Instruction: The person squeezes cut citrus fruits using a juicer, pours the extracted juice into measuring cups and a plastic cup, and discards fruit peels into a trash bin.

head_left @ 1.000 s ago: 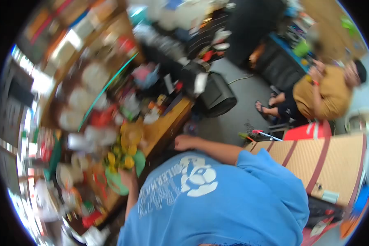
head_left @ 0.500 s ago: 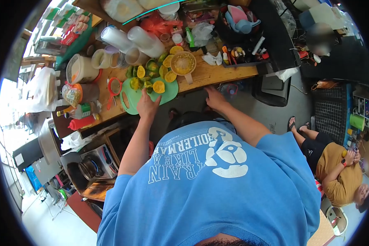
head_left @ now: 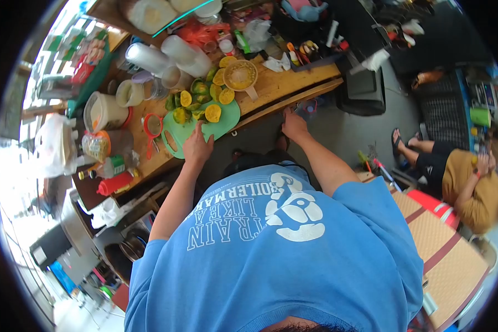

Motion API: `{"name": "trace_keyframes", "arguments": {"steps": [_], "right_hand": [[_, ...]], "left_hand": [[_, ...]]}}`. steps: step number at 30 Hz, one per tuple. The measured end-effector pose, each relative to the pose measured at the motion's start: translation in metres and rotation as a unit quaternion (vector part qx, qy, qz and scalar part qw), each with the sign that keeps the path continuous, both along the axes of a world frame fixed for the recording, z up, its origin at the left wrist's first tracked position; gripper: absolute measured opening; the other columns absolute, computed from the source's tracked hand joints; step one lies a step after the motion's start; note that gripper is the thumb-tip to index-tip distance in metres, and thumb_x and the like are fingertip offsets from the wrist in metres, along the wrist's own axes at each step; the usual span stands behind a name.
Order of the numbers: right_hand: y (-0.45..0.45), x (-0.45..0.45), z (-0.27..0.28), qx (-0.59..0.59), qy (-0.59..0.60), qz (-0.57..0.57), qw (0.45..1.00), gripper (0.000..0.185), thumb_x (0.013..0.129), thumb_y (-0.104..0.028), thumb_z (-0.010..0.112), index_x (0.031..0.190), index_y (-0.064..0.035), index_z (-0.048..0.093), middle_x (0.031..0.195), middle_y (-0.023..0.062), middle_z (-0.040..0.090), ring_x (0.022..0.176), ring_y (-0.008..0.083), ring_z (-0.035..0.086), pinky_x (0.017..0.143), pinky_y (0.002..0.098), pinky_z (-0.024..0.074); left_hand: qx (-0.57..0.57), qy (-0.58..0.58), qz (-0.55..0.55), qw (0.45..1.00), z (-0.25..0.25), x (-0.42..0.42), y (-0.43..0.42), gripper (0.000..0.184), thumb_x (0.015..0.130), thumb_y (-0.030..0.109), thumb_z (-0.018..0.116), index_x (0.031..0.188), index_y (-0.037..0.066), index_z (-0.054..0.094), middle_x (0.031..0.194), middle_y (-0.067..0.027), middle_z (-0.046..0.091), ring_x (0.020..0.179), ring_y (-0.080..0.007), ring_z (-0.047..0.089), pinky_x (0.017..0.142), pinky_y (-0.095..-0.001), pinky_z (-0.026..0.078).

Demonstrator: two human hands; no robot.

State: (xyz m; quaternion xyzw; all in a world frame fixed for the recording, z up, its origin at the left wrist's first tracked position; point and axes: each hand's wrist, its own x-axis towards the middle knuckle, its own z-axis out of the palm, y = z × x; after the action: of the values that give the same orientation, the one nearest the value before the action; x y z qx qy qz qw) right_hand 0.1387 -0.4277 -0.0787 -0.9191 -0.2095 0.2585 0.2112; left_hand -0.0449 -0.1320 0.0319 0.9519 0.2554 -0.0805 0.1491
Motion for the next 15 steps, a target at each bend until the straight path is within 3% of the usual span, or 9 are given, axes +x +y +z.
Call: {"name": "trace_keyframes", "arguments": {"steps": [10, 15], "right_hand": [[-0.063, -0.089, -0.019, 0.001, -0.016, -0.097, 0.995, 0.044, 0.081, -0.013, 0.066, 0.12, -0.0009, 0.051, 0.125, 0.02, 0.061, 0.11, 0.0415, 0.062, 0.091, 0.0503, 0.052], [-0.058, -0.1, -0.017, 0.03, -0.003, -0.172, 0.985, 0.046, 0.082, -0.014, 0.065, 0.123, -0.0005, 0.05, 0.125, 0.022, 0.061, 0.113, 0.0423, 0.06, 0.093, 0.0501, 0.0509]], "left_hand": [[-0.014, -0.011, -0.095, 0.995, -0.014, -0.031, 0.019, 0.057, 0.089, 0.029, 0.067, 0.138, 0.012, 0.044, 0.102, -0.0154, 0.069, 0.09, -0.0381, 0.069, 0.076, -0.0483, 0.054], [-0.03, -0.021, -0.112, 0.993, -0.018, -0.038, 0.024, 0.057, 0.089, 0.027, 0.068, 0.138, 0.011, 0.044, 0.103, -0.0181, 0.07, 0.094, -0.0394, 0.069, 0.08, -0.0481, 0.054]]}}
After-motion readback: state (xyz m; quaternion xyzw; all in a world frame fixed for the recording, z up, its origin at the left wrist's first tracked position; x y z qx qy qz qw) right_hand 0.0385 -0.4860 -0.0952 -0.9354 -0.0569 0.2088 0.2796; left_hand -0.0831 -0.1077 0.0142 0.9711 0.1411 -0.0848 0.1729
